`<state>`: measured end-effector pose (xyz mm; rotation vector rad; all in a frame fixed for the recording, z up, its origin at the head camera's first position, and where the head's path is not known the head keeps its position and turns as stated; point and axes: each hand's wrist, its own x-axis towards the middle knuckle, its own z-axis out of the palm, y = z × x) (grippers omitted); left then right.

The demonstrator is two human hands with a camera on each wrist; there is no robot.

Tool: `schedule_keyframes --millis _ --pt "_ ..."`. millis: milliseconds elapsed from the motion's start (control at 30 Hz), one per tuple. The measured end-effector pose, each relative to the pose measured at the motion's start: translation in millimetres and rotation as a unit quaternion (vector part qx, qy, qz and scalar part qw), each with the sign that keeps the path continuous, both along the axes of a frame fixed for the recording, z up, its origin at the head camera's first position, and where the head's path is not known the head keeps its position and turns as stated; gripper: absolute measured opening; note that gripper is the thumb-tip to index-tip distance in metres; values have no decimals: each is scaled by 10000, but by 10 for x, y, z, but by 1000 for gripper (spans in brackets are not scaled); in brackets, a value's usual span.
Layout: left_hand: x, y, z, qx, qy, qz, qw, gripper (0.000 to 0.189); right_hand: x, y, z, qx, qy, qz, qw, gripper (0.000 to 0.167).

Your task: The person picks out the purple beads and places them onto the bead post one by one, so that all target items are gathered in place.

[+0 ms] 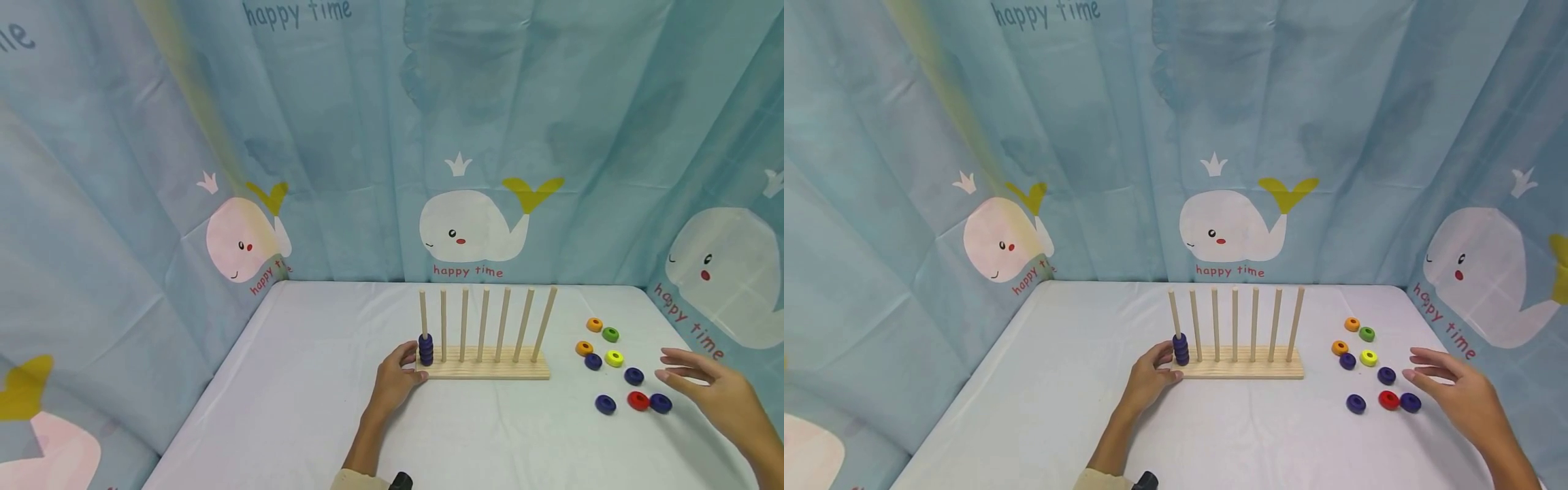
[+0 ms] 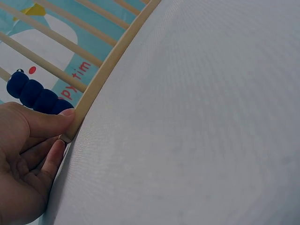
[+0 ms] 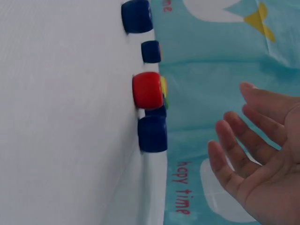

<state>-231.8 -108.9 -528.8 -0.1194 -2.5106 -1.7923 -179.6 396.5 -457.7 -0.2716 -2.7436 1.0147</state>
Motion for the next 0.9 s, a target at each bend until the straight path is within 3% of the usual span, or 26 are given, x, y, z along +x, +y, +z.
schedule_keyframes --millis 133,267,467,900 --pt "5 -9 3 -13 -37 8 10000 66 -3 81 -70 -280 -621 68 9977 74" --pt "7 -12 6 -26 -22 3 10000 66 -9 164 -116 -284 -928 289 9949 76" --pt "11 -7 6 7 -37 21 10000 66 -39 243 -200 -222 -1109 515 9922 75" --pt "16 4 9 40 -133 13 9999 67 -85 255 -315 -142 -1421 595 9880 75"
